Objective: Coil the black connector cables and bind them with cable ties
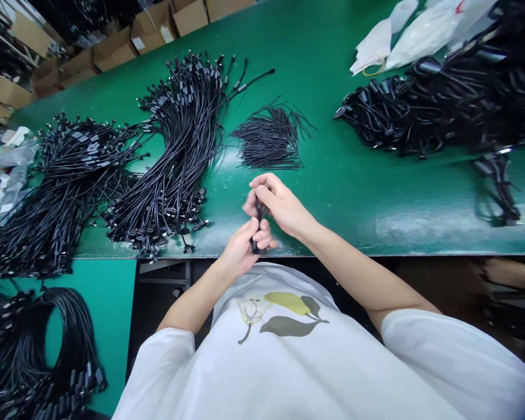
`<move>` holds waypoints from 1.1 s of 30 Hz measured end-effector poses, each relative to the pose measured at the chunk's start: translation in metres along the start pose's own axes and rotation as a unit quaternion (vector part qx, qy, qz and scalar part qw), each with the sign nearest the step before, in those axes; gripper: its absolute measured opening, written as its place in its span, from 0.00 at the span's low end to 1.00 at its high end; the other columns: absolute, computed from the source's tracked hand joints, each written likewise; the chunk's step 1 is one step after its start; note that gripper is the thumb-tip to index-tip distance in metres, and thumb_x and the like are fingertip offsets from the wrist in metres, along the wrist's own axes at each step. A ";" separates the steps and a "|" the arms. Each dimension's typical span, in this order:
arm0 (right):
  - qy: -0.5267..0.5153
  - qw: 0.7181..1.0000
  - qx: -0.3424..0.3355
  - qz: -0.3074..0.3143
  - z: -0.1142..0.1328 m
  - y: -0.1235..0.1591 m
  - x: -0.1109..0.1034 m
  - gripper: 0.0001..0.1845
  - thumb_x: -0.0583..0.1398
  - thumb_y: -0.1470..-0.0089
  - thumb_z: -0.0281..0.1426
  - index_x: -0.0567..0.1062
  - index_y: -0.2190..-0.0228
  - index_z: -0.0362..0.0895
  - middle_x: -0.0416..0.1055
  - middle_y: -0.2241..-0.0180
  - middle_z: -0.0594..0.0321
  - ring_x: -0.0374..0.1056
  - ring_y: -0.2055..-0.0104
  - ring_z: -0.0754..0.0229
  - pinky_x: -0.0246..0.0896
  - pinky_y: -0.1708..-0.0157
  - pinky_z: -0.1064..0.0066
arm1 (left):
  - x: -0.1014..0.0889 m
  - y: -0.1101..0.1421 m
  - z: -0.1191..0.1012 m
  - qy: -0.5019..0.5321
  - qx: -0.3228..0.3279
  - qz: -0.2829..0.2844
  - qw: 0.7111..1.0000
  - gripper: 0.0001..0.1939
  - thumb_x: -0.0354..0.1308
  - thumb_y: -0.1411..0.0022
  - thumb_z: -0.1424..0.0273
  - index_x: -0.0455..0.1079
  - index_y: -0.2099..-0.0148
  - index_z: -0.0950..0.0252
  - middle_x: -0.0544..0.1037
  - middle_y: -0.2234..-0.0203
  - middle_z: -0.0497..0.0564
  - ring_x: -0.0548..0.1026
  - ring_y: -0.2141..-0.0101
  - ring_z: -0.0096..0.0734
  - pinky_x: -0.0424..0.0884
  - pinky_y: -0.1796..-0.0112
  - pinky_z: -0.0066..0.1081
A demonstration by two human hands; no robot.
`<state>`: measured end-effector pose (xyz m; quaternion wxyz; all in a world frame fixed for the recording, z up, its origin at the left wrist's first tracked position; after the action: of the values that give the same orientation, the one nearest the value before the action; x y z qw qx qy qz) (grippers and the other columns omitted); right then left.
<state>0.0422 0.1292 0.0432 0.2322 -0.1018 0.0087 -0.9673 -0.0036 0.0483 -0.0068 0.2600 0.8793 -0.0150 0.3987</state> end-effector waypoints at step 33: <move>-0.160 0.982 0.081 -0.055 -0.006 0.001 -0.006 0.11 0.59 0.46 0.35 0.65 0.61 0.46 0.58 0.82 0.78 0.56 0.85 0.71 0.55 0.85 0.80 | 0.012 0.011 0.008 -0.033 -0.040 0.046 0.998 0.17 0.64 0.43 0.60 0.70 0.62 0.71 0.58 0.79 0.42 0.60 0.78 0.20 0.64 0.74 0.24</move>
<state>0.0465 0.1306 0.0359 0.1842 -0.2364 -0.1124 -0.9474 0.0073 0.0373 0.0018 0.2759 0.8791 -0.0805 0.3803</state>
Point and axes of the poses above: each hand's wrist, its own y-axis away from the middle knuckle, its own x-axis out of the palm, z = x × y, the point moved 9 cm from there along -y, towards the middle knuckle
